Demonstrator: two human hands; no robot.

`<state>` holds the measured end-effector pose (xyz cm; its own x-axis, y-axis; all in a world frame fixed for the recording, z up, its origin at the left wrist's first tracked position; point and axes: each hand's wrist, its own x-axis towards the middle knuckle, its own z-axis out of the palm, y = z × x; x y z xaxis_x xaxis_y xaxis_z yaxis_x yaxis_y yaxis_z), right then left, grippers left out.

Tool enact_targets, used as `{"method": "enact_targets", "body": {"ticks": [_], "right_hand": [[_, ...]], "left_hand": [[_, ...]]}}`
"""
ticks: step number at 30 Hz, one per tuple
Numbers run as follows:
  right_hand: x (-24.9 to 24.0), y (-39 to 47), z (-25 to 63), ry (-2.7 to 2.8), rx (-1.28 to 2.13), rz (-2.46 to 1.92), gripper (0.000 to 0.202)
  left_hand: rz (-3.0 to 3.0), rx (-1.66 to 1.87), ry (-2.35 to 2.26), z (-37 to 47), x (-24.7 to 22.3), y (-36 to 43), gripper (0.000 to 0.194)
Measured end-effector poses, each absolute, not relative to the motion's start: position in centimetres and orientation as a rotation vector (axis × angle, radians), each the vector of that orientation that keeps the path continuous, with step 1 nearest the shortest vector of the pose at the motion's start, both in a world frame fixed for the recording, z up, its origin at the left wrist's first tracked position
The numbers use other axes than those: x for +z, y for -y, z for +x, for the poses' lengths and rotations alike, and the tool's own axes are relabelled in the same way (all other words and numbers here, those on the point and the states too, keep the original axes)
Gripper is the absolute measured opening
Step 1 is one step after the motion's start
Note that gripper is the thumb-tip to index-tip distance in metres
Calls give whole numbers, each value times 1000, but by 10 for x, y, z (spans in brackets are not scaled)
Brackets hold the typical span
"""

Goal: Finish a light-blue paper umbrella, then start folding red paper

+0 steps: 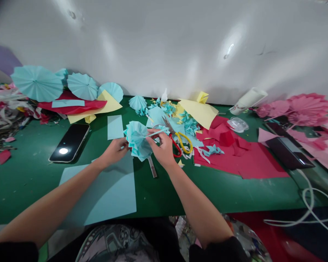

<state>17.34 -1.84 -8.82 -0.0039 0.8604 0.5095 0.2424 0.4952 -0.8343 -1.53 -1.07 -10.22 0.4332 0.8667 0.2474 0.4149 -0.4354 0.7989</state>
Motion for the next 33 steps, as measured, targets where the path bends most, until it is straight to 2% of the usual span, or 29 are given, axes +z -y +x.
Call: {"method": "enact_targets", "body": {"ticks": [8, 33], "right_hand": [[-83, 20, 171, 1591, 777, -935, 5], [-86, 21, 171, 1521, 711, -1011, 7]], "left_hand": [[2033, 861, -1042, -13, -99, 13, 14], [1850, 908, -1005, -12, -101, 14, 12]]}}
